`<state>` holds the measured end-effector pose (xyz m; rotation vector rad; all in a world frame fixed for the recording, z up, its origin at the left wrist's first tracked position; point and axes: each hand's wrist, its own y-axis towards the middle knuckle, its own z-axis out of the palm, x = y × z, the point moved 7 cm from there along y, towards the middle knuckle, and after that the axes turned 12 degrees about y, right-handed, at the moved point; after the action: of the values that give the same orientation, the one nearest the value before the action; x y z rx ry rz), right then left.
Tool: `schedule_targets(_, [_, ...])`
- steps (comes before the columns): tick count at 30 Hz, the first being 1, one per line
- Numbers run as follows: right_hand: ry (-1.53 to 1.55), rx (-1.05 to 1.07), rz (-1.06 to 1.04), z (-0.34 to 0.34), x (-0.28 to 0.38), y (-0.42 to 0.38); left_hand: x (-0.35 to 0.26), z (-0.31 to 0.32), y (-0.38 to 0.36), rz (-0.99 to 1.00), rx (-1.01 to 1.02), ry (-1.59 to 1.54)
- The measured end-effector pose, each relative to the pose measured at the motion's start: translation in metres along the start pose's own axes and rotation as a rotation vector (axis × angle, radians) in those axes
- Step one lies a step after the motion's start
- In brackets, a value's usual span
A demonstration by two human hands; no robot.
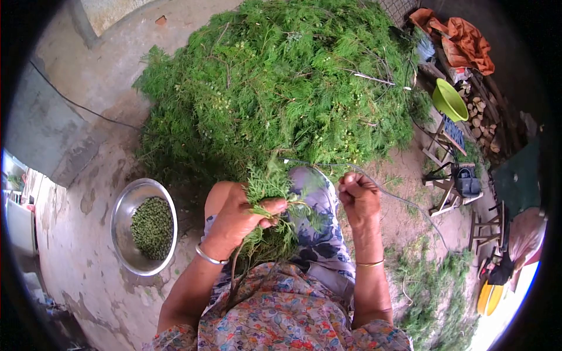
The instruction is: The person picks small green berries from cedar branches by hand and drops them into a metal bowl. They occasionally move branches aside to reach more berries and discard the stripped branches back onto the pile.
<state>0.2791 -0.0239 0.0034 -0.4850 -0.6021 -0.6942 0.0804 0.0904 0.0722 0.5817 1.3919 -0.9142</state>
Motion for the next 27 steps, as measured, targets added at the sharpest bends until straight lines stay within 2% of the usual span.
schedule_targets(2, [-0.044,-0.072,0.014,0.004,0.008,-0.009,0.003,-0.008,0.001,-0.049,-0.018,0.022])
schedule_targets(6, [-0.169,0.152,0.240,0.035,-0.004,-0.030,0.003,-0.001,0.002,-0.024,0.006,0.043])
schedule_targets(12, [-0.374,0.299,0.215,0.068,-0.019,-0.039,0.004,0.006,0.002,-0.042,0.042,0.056])
schedule_targets(14, [-0.321,0.330,0.090,0.076,-0.016,-0.038,0.005,0.005,0.002,-0.066,0.041,0.080])
schedule_targets(16, [-0.310,0.354,0.055,0.085,-0.010,-0.042,0.014,0.007,0.003,-0.112,0.101,0.070])
schedule_targets(18, [-0.418,0.472,-0.017,0.092,-0.008,-0.046,0.016,0.009,0.005,-0.076,0.144,0.076])
schedule_targets(22, [-0.474,0.455,0.084,0.094,-0.012,-0.047,0.024,0.009,0.008,-0.141,0.122,0.068])
schedule_targets(27, [-0.485,0.444,0.105,0.086,-0.021,-0.043,0.024,0.012,0.008,-0.162,0.148,0.133])
